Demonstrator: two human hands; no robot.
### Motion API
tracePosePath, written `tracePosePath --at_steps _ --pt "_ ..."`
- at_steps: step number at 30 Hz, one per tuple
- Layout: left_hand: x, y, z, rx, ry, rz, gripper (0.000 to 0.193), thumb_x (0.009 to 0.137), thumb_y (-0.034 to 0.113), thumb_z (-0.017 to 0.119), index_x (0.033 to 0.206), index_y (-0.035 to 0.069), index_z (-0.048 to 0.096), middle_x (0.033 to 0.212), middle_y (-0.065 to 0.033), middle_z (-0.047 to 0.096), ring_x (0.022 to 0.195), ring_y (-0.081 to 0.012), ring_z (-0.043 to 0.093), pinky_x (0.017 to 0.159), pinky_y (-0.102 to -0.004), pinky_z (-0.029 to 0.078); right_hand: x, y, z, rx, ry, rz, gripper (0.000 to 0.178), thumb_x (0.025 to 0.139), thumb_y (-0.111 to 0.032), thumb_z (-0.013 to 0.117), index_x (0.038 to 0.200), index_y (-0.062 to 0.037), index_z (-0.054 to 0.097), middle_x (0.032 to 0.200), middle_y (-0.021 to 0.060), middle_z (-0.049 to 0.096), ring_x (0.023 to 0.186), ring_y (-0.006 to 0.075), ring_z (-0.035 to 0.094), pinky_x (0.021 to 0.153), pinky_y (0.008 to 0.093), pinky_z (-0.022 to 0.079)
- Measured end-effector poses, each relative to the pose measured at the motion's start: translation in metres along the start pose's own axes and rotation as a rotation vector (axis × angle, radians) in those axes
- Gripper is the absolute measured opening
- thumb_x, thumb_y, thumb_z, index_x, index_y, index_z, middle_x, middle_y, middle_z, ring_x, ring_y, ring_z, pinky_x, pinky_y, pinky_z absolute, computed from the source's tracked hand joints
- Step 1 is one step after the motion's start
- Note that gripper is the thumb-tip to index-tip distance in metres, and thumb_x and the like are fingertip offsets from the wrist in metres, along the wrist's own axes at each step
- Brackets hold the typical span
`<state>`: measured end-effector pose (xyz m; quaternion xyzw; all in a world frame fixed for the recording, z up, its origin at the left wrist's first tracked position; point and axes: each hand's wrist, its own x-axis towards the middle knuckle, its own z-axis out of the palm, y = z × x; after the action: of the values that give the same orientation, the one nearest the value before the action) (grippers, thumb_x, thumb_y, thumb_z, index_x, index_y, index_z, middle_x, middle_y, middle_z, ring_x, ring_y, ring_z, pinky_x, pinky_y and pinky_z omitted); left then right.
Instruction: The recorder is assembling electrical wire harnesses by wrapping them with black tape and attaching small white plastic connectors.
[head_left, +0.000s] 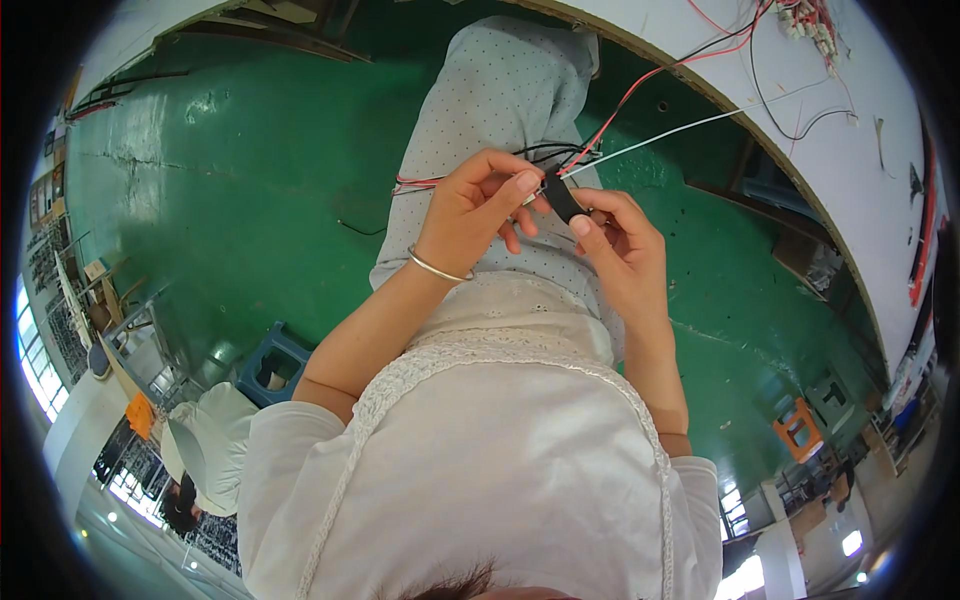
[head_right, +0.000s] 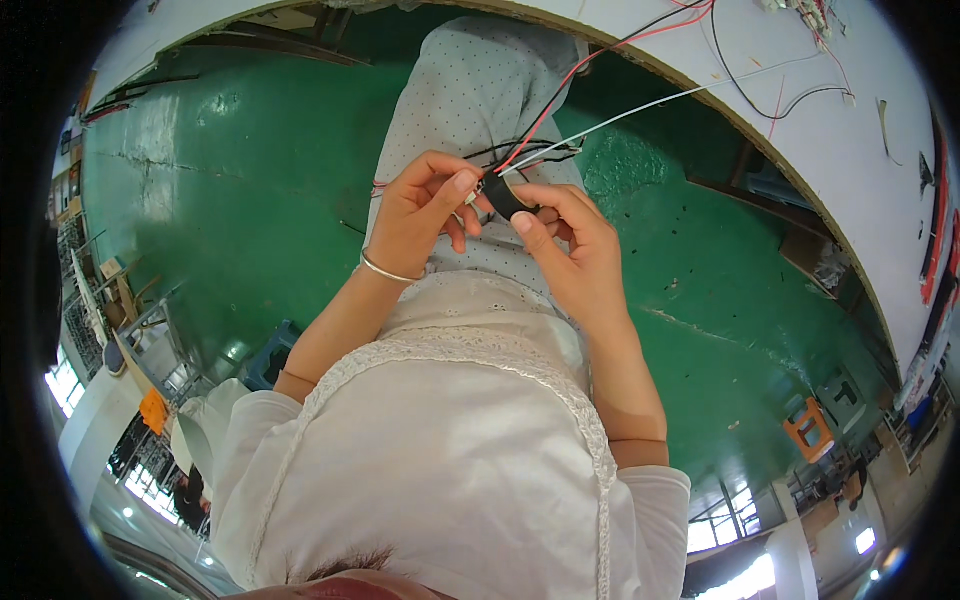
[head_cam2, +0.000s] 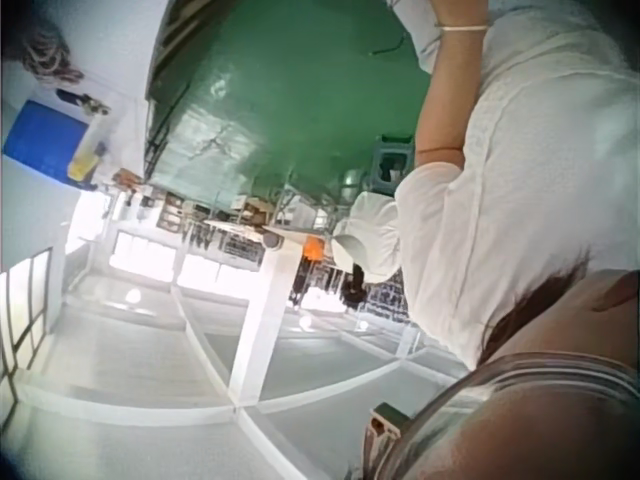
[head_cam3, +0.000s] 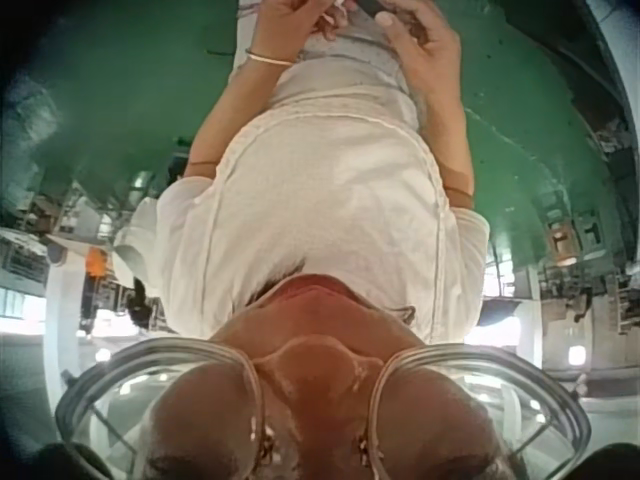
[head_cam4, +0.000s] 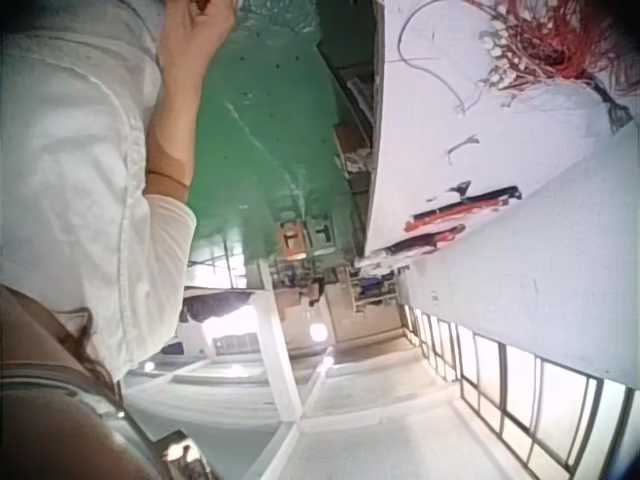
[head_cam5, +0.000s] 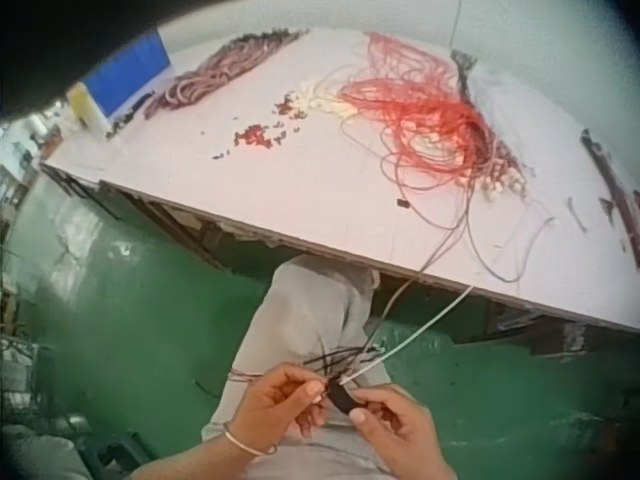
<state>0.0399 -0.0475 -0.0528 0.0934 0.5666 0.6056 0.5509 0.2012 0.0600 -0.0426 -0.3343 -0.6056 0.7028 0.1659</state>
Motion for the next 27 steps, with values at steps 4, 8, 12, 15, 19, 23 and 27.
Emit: tracePosePath --at_steps 4,8,12,15,19,23,27 --pt "0.0007 -0.0037 -0.0006 0.003 0.008 0.05 0.018 0.095 0.016 0.064 0.106 0.002 0.063 0.088 -0.0097 0.069 0.066 -0.012 0.064 0.052 -0.0236 0.053 -0.001 0.0034 -0.0005 -0.017 0.003 -0.018 0.024 0.093 -0.01 0.065 0.116 -0.0008 0.064 0.099 0.0016 0.058 0.08 0.0048 0.053 0.067 0.02 0.049" --pt "0.0005 -0.0028 -0.001 0.0 0.006 0.057 0.017 0.093 0.014 0.066 0.104 0.001 0.063 0.087 -0.0094 0.069 0.068 -0.0128 0.066 0.056 -0.0239 0.055 -0.0011 0.0031 0.0019 0.022 0.025 0.031 0.024 0.093 -0.011 0.065 0.116 -0.0014 0.065 0.099 0.0008 0.059 0.081 0.0046 0.054 0.067 0.02 0.049" --pt "0.0017 -0.0011 -0.0001 0.029 0.004 0.07 0.017 0.092 0.012 0.068 0.104 0.001 0.063 0.087 -0.0093 0.069 0.068 -0.0128 0.067 0.056 -0.0237 0.055 0.0003 0.0024 0.002 -0.007 0.043 0.032 0.024 0.093 -0.011 0.065 0.116 -0.0019 0.065 0.098 0.0002 0.059 0.081 0.0045 0.055 0.067 0.0199 0.05" --pt "0.0024 -0.0003 0.0012 0.038 0.0 0.059 0.017 0.091 0.012 0.068 0.104 0.001 0.063 0.087 -0.0091 0.069 0.068 -0.0124 0.067 0.057 -0.0234 0.055 0.0008 0.0033 0.001 -0.007 0.05 0.03 0.024 0.093 -0.011 0.066 0.116 -0.002 0.065 0.097 0.0 0.058 0.081 0.0045 0.055 0.067 0.0196 0.05" --pt "0.0024 0.0004 0.0003 0.048 -0.012 0.056 0.021 0.091 0.012 0.069 0.108 0.002 0.064 0.088 -0.0085 0.069 0.069 -0.0121 0.067 0.058 -0.023 0.055 0.0012 0.0037 0.0008 0.018 0.045 0.017 0.024 0.093 -0.011 0.066 0.116 -0.0018 0.065 0.096 -0.0004 0.057 0.081 0.0046 0.054 0.067 0.0197 0.05" --pt "0.0016 0.0005 -0.0002 0.078 -0.022 0.076 0.024 0.09 0.011 0.07 0.111 0.002 0.064 0.089 -0.0074 0.069 0.069 -0.0111 0.067 0.058 -0.0222 0.055 0.0016 0.0022 0.0 0.008 0.042 0.021 0.024 0.093 -0.01 0.065 0.116 -0.0016 0.065 0.096 -0.0005 0.057 0.081 0.0046 0.054 0.067 0.0197 0.05" --pt "0.0006 0.003 0.0027 0.148 0.003 0.106 0.024 0.088 0.011 0.072 0.11 0.003 0.066 0.09 -0.007 0.07 0.067 -0.0098 0.066 0.057 -0.0214 0.055 0.0026 0.0019 0.0009 0.031 0.055 0.018 0.023 0.093 -0.009 0.065 0.114 -0.0003 0.065 0.095 0.0018 0.058 0.076 0.0061 0.055 0.066 0.0212 0.049"
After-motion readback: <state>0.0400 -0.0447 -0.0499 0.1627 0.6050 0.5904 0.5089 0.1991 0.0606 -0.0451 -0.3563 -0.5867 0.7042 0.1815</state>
